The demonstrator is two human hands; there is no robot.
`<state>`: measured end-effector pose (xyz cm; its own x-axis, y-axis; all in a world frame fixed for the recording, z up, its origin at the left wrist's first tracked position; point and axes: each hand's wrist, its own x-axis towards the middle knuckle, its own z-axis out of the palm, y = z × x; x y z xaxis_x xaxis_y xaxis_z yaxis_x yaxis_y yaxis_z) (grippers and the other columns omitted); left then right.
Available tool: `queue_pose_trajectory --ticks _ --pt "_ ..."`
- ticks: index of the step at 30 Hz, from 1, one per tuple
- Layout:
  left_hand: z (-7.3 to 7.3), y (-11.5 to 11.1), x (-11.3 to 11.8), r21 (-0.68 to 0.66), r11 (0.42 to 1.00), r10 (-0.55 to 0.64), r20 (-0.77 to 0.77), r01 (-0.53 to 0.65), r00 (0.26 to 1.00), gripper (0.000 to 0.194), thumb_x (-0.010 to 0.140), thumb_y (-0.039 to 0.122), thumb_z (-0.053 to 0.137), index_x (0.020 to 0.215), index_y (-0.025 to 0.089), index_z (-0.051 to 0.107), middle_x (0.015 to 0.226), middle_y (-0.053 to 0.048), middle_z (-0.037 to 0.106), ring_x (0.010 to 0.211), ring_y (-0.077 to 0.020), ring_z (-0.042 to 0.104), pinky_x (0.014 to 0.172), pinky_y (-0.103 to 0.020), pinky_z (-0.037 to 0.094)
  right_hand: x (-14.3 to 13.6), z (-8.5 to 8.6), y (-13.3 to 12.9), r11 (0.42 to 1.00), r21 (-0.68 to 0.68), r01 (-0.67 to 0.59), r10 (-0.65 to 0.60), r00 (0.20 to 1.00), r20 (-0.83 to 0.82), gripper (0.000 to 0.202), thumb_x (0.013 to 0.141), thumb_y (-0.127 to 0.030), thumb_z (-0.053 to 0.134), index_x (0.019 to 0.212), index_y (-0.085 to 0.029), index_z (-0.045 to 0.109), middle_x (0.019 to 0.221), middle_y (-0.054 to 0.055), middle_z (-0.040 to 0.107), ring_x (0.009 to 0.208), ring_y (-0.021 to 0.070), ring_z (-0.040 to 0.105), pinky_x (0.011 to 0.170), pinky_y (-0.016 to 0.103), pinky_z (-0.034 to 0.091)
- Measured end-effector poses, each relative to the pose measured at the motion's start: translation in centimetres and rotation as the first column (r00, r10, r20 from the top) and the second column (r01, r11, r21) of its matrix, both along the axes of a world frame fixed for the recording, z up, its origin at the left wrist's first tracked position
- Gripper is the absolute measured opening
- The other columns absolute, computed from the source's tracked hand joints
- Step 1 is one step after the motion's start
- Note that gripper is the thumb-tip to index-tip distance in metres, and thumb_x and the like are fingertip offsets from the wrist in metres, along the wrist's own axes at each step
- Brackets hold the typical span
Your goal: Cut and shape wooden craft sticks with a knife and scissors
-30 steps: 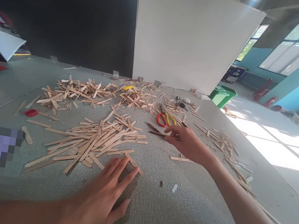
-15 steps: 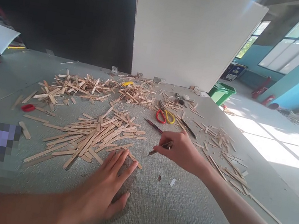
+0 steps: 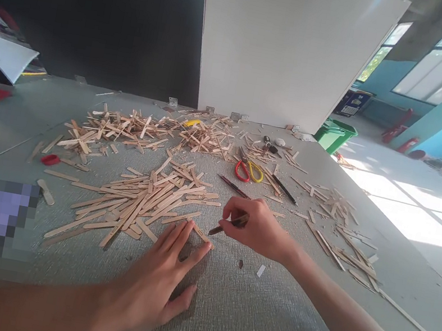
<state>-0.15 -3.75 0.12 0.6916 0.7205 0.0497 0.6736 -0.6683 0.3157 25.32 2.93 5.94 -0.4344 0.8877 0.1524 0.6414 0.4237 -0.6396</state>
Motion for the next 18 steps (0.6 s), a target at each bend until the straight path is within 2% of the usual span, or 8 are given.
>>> queue_pose_trajectory --ticks 7,10,14,18 --pt "0.3 0.0 0.0 -0.027 1.000 -0.009 -0.030 0.008 1.000 0.067 0.099 0.038 0.053 0.161 0.021 0.035 0.172 -0.022 0.013 0.155 -0.0512 0.009 0.120 -0.072 0.024 -0.9 1.8 -0.6 0.997 0.074 -0.030 0.023 0.996 0.091 0.003 0.086 -0.021 0.063 0.089 -0.021 0.063 0.060 -0.006 0.051 0.054 0.0094 0.044 0.054 0.024 0.036" --pt "0.5 0.0 0.1 -0.029 1.000 -0.006 -0.020 0.006 1.000 0.069 0.097 0.037 0.056 0.161 0.022 0.036 0.173 -0.019 0.011 0.155 -0.0512 0.010 0.120 -0.072 0.023 -1.2 1.0 -0.5 0.999 0.053 0.001 -0.003 0.999 0.038 0.008 0.085 -0.023 0.066 0.093 -0.022 0.063 0.062 -0.007 0.050 0.054 0.0093 0.043 0.053 0.024 0.035" --pt "0.7 -0.1 0.1 -0.044 0.999 0.010 -0.042 -0.012 0.999 0.072 0.094 0.036 0.060 0.160 0.022 0.037 0.173 -0.019 0.012 0.155 -0.0521 0.011 0.121 -0.072 0.023 -1.2 -0.3 -0.4 0.999 -0.016 0.029 -0.029 0.999 -0.045 0.005 0.085 -0.023 0.065 0.089 -0.023 0.061 0.064 -0.007 0.048 0.055 0.0093 0.041 0.053 0.023 0.036" --pt "0.9 -0.2 0.0 -0.030 0.999 0.014 -0.043 -0.015 0.999 0.072 0.095 0.037 0.059 0.161 0.023 0.035 0.173 -0.018 0.012 0.156 -0.0503 0.011 0.121 -0.071 0.024 -1.6 -0.6 -0.9 0.999 -0.010 0.052 -0.053 0.995 -0.079 0.007 0.083 -0.019 0.064 0.089 -0.023 0.061 0.064 -0.007 0.049 0.055 0.0099 0.042 0.053 0.023 0.036"
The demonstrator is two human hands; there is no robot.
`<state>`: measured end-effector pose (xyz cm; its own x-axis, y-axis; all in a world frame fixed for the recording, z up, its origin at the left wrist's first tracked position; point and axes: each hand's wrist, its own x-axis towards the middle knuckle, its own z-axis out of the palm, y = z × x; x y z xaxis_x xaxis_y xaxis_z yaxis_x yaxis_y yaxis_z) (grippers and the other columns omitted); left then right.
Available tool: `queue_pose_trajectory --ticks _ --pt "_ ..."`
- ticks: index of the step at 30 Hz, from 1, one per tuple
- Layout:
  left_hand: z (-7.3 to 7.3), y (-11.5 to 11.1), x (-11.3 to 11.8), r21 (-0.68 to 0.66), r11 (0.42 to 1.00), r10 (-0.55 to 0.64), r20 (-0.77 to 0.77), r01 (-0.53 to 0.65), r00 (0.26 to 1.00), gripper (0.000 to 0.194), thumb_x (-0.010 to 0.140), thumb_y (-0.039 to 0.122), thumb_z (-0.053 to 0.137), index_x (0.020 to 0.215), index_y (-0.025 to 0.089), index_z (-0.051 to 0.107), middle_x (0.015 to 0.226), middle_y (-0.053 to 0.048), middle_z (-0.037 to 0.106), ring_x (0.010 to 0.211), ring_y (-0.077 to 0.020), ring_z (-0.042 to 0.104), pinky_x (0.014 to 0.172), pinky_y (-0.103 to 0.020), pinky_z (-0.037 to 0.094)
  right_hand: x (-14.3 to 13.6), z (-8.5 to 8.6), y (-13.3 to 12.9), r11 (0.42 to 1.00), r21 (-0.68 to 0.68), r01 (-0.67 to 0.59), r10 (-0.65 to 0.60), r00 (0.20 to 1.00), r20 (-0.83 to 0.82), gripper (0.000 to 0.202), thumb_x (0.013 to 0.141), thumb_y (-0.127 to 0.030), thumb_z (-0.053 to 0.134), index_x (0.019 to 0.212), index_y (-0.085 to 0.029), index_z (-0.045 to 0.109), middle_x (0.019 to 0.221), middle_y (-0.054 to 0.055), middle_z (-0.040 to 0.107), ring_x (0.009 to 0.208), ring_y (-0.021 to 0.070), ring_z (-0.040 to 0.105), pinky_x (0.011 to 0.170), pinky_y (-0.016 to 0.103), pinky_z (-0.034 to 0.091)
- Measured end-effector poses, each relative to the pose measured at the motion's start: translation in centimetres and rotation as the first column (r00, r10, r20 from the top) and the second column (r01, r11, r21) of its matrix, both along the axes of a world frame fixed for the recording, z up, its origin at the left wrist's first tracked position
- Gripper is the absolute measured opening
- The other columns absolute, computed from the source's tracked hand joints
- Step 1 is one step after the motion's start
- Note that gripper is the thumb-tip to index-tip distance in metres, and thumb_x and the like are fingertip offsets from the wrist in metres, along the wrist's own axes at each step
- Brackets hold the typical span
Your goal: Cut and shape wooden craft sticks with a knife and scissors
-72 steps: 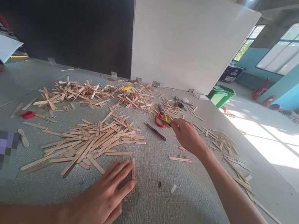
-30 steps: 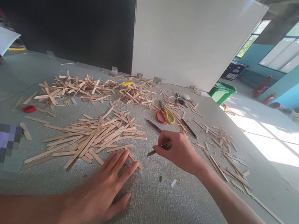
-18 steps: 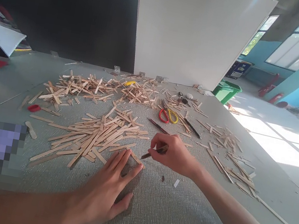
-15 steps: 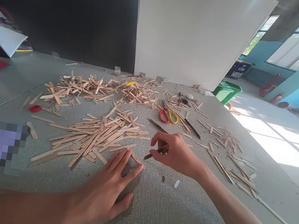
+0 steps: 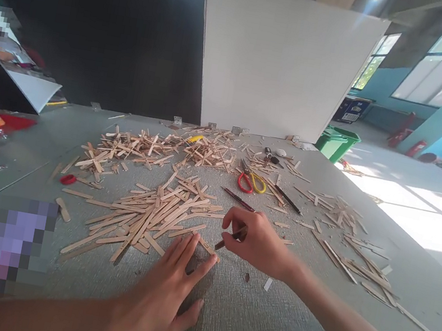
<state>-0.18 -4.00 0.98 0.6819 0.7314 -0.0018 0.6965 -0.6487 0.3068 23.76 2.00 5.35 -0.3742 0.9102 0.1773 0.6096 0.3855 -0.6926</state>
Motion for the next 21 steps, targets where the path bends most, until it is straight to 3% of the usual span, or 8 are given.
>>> queue_pose_trajectory --ticks 6,16,21 --pt "0.2 -0.2 0.0 0.000 1.000 0.001 -0.027 -0.001 1.000 0.074 0.094 0.037 0.060 0.161 0.023 0.034 0.173 -0.020 0.011 0.156 -0.0497 0.010 0.121 -0.070 0.022 -1.2 -0.8 -0.7 0.999 -0.033 -0.003 0.000 0.996 -0.091 0.006 0.088 -0.024 0.063 0.083 -0.022 0.065 0.064 -0.004 0.055 0.059 0.0114 0.045 0.055 0.023 0.038" --pt "0.3 -0.1 -0.1 -0.002 1.000 0.003 -0.015 -0.003 1.000 0.074 0.093 0.039 0.061 0.161 0.026 0.035 0.172 -0.018 0.017 0.155 -0.0491 0.017 0.121 -0.069 0.027 -1.1 -3.1 0.0 0.979 -0.131 -0.153 0.139 0.984 -0.111 0.033 0.100 -0.036 0.052 0.074 -0.019 0.062 0.061 -0.002 0.056 0.055 0.0117 0.047 0.053 0.024 0.039" --pt "0.2 0.2 -0.1 0.001 1.000 0.005 0.016 -0.005 1.000 0.077 0.091 0.038 0.062 0.162 0.025 0.034 0.170 -0.019 0.021 0.155 -0.0493 0.017 0.122 -0.068 0.026 -1.9 -4.2 -0.3 0.982 -0.177 -0.060 0.021 0.976 -0.217 0.037 0.104 -0.044 0.047 0.079 -0.021 0.059 0.064 -0.001 0.063 0.049 0.0115 0.052 0.050 0.024 0.041"
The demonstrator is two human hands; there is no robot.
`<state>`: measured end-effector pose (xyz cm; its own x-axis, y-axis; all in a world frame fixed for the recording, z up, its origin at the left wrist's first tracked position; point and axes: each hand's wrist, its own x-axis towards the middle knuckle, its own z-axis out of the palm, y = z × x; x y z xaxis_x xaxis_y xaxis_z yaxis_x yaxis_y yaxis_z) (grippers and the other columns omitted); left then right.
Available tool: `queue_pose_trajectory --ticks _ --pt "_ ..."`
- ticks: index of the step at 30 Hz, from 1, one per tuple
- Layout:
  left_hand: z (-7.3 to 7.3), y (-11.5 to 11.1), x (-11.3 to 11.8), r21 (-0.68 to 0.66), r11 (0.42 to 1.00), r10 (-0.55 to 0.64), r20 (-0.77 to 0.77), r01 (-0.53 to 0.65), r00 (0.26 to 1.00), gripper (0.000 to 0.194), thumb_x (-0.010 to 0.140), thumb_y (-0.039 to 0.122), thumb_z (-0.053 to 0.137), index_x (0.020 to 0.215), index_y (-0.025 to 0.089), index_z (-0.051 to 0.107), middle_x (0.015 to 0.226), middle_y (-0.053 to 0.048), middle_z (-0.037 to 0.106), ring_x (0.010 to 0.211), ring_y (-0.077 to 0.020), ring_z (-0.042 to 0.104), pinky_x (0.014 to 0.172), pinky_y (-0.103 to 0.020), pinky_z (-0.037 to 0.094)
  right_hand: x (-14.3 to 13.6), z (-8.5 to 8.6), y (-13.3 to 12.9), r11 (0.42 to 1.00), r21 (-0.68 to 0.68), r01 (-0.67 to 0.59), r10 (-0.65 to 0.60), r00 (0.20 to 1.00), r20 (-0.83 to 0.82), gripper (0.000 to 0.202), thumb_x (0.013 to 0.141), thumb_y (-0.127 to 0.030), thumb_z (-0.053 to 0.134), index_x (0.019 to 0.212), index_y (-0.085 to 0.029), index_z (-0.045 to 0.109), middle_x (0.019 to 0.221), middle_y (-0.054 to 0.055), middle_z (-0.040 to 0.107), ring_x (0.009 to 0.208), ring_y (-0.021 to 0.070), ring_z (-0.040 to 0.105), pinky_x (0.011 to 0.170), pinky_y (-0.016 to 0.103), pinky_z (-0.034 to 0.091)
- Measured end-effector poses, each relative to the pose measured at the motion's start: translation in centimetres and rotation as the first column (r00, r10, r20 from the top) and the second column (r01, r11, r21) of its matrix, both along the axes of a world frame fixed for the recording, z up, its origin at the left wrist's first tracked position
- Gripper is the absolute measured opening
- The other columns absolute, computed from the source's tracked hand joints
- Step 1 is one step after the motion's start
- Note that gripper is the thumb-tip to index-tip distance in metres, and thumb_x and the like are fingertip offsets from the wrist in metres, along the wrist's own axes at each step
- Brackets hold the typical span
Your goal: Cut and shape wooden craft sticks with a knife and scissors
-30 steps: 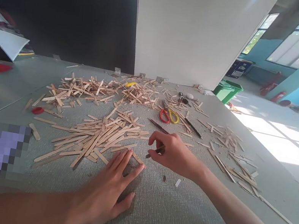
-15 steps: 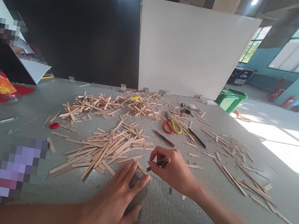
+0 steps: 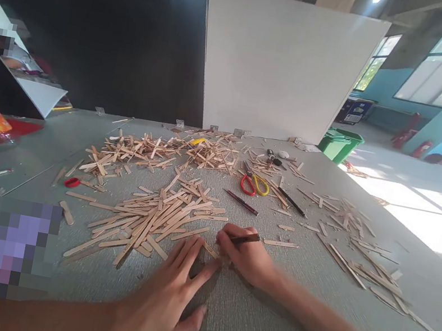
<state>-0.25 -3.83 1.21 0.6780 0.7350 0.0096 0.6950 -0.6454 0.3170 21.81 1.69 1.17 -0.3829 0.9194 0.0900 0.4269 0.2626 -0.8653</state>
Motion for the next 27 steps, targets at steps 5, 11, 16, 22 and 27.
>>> queue_pose_trajectory --ticks 5,11,16,22,27 --pt "-0.2 0.4 0.0 -0.016 0.999 -0.035 -0.015 0.035 0.999 0.068 0.092 0.040 0.061 0.155 0.022 0.045 0.169 -0.021 0.022 0.155 -0.0504 0.016 0.123 -0.069 0.023 -1.0 -1.1 -0.2 0.987 0.132 0.089 -0.095 0.995 0.033 0.026 0.098 -0.037 0.059 0.077 -0.021 0.063 0.064 -0.001 0.066 0.056 0.0131 0.055 0.056 0.025 0.042" --pt "-0.2 0.8 0.2 -0.044 0.997 -0.064 -0.011 0.064 0.998 0.069 0.091 0.041 0.063 0.154 0.020 0.045 0.170 -0.020 0.019 0.153 -0.0532 0.016 0.122 -0.070 0.023 -0.6 -1.5 0.1 0.994 0.036 0.099 -0.098 0.995 -0.036 0.019 0.096 -0.034 0.061 0.083 -0.020 0.064 0.069 0.000 0.069 0.058 0.0135 0.059 0.055 0.024 0.045" --pt "-0.2 1.0 0.3 -0.070 0.994 -0.082 -0.027 0.080 0.996 0.069 0.089 0.041 0.064 0.152 0.018 0.047 0.171 -0.023 0.015 0.155 -0.0523 0.011 0.124 -0.068 0.021 -0.6 -1.3 -0.1 0.991 0.126 0.053 -0.058 0.998 0.035 0.023 0.097 -0.033 0.060 0.078 -0.020 0.063 0.062 -0.001 0.065 0.053 0.0112 0.053 0.053 0.023 0.040" --pt "-0.9 1.0 0.0 -0.006 0.995 -0.102 0.005 0.102 0.995 0.062 0.098 0.055 0.052 0.148 0.018 0.050 0.170 -0.025 0.015 0.157 -0.0471 0.007 0.125 -0.068 0.017 -0.6 -1.4 0.0 0.987 0.157 0.043 -0.047 0.999 0.024 0.022 0.098 -0.030 0.060 0.080 -0.019 0.065 0.064 -0.002 0.065 0.054 0.0097 0.052 0.053 0.022 0.039" --pt "-1.0 1.1 -0.1 0.043 0.991 -0.127 -0.011 0.127 0.992 0.064 0.101 0.059 0.046 0.150 0.018 0.049 0.168 -0.026 0.022 0.157 -0.0446 0.011 0.124 -0.071 0.014 -0.6 -1.3 0.1 0.988 0.148 0.031 -0.035 0.999 0.022 0.021 0.098 -0.030 0.061 0.082 -0.018 0.066 0.064 -0.003 0.064 0.054 0.0092 0.050 0.053 0.021 0.038"
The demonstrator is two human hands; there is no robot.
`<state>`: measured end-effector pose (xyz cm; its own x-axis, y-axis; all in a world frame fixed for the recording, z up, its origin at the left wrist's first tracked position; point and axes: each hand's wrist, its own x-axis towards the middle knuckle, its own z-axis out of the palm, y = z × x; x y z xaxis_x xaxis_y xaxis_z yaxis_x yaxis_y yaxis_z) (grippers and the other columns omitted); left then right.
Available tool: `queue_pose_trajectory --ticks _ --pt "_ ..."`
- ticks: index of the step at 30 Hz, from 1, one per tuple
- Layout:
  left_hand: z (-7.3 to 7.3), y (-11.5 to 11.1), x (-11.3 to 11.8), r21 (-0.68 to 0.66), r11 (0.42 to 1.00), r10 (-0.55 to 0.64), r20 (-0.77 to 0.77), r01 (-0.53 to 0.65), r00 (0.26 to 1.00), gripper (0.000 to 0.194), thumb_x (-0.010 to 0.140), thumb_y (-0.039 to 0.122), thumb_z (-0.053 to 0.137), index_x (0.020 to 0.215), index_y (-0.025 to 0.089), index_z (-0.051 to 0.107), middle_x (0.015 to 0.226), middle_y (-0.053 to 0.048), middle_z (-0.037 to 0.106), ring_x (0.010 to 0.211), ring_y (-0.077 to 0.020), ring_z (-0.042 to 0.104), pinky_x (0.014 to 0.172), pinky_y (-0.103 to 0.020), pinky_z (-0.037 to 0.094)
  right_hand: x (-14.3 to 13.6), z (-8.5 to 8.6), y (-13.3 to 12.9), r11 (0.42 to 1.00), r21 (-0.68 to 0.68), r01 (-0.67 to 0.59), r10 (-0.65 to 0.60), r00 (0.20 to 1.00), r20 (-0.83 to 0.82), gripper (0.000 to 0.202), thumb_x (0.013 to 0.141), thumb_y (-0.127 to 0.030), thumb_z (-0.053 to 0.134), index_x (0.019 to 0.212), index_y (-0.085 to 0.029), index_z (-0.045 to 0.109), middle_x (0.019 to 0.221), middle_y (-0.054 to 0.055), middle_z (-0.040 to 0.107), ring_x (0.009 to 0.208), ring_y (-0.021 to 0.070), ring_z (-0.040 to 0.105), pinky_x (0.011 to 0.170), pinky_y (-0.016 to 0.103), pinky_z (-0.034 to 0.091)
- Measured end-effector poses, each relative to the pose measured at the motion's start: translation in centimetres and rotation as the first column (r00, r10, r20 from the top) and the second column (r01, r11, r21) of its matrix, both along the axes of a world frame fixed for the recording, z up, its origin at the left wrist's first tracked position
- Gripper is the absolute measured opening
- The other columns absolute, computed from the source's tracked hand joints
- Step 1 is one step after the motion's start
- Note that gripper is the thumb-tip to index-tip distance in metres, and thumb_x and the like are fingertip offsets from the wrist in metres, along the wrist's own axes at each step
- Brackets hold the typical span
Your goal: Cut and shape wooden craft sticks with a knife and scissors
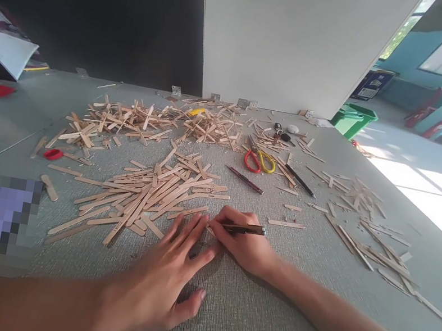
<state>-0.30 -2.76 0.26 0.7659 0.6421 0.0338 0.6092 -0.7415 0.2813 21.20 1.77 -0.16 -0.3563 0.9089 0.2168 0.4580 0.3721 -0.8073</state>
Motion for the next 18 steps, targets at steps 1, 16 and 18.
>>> queue_pose_trajectory --ticks 1,16,18 --pt "-0.03 -0.02 0.00 0.002 1.000 -0.001 -0.001 0.001 1.000 0.064 0.101 0.059 0.046 0.150 0.018 0.049 0.168 -0.027 0.022 0.157 -0.0452 0.012 0.124 -0.071 0.014 0.01 0.01 0.00 1.000 -0.004 -0.001 0.001 1.000 -0.003 0.021 0.099 -0.030 0.061 0.082 -0.018 0.066 0.064 -0.003 0.064 0.054 0.0092 0.050 0.053 0.021 0.038" --pt "-0.51 -0.09 0.04 -0.013 1.000 0.005 0.054 -0.005 0.999 0.066 0.099 0.057 0.052 0.153 0.019 0.046 0.172 -0.021 0.014 0.157 -0.0439 0.012 0.126 -0.065 0.021 0.03 0.01 -0.12 1.000 -0.011 -0.017 0.016 1.000 -0.022 0.021 0.098 -0.028 0.061 0.080 -0.018 0.064 0.064 -0.003 0.063 0.055 0.0088 0.052 0.053 0.022 0.038" --pt "-0.61 -0.13 0.03 -0.010 1.000 0.008 0.062 -0.007 0.998 0.066 0.099 0.056 0.052 0.153 0.020 0.045 0.172 -0.020 0.012 0.157 -0.0433 0.013 0.126 -0.064 0.021 0.06 0.01 -0.06 1.000 -0.012 -0.025 0.025 0.999 -0.021 0.021 0.099 -0.028 0.061 0.081 -0.018 0.064 0.065 -0.003 0.064 0.055 0.0089 0.052 0.054 0.022 0.038"
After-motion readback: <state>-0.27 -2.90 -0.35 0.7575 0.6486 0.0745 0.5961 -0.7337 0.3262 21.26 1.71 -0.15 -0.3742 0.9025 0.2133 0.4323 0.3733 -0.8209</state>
